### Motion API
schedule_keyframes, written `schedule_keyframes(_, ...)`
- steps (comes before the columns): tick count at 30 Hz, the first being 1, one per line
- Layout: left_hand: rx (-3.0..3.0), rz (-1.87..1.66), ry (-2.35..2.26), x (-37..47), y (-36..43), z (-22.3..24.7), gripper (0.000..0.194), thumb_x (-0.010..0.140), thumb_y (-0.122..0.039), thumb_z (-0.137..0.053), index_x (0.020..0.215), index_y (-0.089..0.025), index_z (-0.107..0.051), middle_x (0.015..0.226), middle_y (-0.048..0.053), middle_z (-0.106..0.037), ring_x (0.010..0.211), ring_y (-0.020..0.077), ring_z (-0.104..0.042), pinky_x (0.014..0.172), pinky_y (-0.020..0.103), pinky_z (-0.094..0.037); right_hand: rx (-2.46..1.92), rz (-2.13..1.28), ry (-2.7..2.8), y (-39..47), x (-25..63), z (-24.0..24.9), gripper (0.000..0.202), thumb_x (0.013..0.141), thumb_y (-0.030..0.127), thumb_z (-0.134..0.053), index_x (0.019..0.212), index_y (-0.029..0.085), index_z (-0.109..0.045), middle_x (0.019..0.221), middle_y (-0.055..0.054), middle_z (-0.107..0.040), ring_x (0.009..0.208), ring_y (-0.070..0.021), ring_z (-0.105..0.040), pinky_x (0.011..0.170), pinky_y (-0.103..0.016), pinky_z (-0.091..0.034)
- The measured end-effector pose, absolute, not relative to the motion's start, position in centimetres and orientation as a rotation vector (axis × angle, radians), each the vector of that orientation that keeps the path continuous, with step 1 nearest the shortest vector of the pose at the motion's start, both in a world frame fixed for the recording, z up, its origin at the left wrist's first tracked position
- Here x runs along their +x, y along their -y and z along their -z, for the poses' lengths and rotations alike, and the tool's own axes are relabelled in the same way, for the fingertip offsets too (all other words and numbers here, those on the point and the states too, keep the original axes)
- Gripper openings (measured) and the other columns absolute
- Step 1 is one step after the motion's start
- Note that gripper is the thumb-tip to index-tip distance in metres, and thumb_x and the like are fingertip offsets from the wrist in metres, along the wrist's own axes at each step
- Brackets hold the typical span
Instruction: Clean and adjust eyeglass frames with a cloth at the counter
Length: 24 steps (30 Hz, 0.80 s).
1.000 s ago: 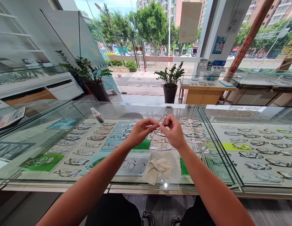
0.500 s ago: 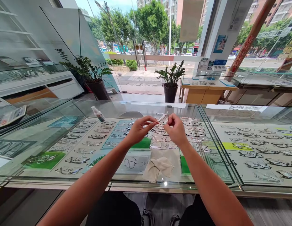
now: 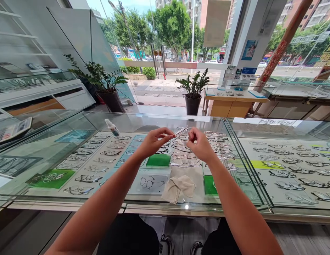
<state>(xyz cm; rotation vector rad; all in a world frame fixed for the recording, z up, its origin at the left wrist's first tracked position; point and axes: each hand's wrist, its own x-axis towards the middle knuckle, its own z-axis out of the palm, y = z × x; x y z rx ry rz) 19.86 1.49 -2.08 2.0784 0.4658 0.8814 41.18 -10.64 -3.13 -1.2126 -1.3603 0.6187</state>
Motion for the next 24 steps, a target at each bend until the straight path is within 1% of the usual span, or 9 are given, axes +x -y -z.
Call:
schedule_keyframes(3,2.127,-0.873,-0.437,19.5,-1.4,1.6,0.029,0.099,-0.049,-0.072,0.099,-0.021,-0.080,0.099,0.006,-0.081,0.093,0.0216,-0.073,0.092,0.038,-0.060,-1.182,-0.758,1.380,10.9,41.3,2.9,0.034,0.073,0.008,-0.066,0.082,0.027,-0.039,0.082,0.004,-0.043,0.074,-0.0157,-0.041,0.069,-0.035,-0.034)
schedule_keyframes(6,2.144,-0.806,-0.405,18.9,-1.4,1.0,0.028,0.099,-0.048,-0.073,0.098,-0.022,-0.081,0.101,0.007,-0.082,0.095,0.0222,-0.075,0.091,0.036,-0.060,-1.096,-1.028,1.377,11.4,41.8,2.3,0.039,0.072,0.007,-0.072,0.082,0.027,-0.040,0.083,0.004,-0.043,0.072,-0.0148,-0.042,0.065,-0.034,-0.033)
schedule_keyframes(10,2.131,-0.670,-0.319,17.7,-1.7,-0.1,0.031,0.098,-0.050,-0.075,0.096,-0.020,-0.082,0.098,0.009,-0.082,0.094,0.0231,-0.077,0.088,0.035,-0.062,-0.963,-1.369,1.404,12.3,42.9,1.4,0.045,0.073,0.013,-0.084,0.084,0.026,-0.042,0.085,0.004,-0.046,0.071,-0.0140,-0.047,0.061,-0.032,-0.037)
schedule_keyframes(13,2.120,-0.566,-0.267,17.0,-2.0,-0.8,0.031,0.096,-0.050,-0.078,0.094,-0.019,-0.083,0.094,0.011,-0.082,0.091,0.0236,-0.077,0.084,0.034,-0.063,-0.927,-1.484,1.457,12.8,43.8,1.0,0.049,0.075,0.020,-0.092,0.086,0.026,-0.045,0.085,0.004,-0.046,0.074,-0.0140,-0.049,0.062,-0.031,-0.042)
schedule_keyframes(17,2.101,-0.451,-0.210,16.7,-2.0,-1.0,0.030,0.095,-0.049,-0.079,0.095,-0.018,-0.084,0.094,0.012,-0.082,0.088,0.0228,-0.077,0.082,0.032,-0.063,-0.909,-1.552,1.511,12.9,44.2,1.0,0.050,0.075,0.026,-0.096,0.086,0.026,-0.047,0.086,0.003,-0.046,0.075,-0.0144,-0.048,0.062,-0.031,-0.043)
schedule_keyframes(19,2.090,-0.468,-0.234,16.9,-2.1,-0.9,0.031,0.096,-0.049,-0.078,0.095,-0.018,-0.083,0.094,0.011,-0.082,0.089,0.0221,-0.076,0.081,0.032,-0.063,-0.930,-1.510,1.507,12.7,44.1,1.2,0.048,0.076,0.027,-0.096,0.086,0.026,-0.048,0.086,0.003,-0.047,0.075,-0.0152,-0.047,0.062,-0.032,-0.043)
schedule_keyframes(20,2.083,-0.509,-0.263,17.0,-2.1,-0.7,0.032,0.095,-0.050,-0.078,0.094,-0.018,-0.082,0.094,0.011,-0.081,0.089,0.0217,-0.075,0.081,0.032,-0.062,-0.956,-1.433,1.480,12.6,44.0,1.2,0.047,0.077,0.027,-0.095,0.086,0.026,-0.049,0.086,0.002,-0.047,0.075,-0.0155,-0.046,0.063,-0.033,-0.042)
schedule_keyframes(24,2.008,-0.804,-0.445,17.8,-2.4,0.3,0.032,0.093,-0.051,-0.080,0.092,-0.018,-0.081,0.094,0.010,-0.080,0.088,0.0201,-0.072,0.078,0.031,-0.060,-0.999,-0.805,1.220,12.2,43.5,1.0,0.038,0.082,0.024,-0.087,0.083,0.026,-0.049,0.087,0.002,-0.044,0.079,-0.0166,-0.042,0.072,-0.035,-0.043)
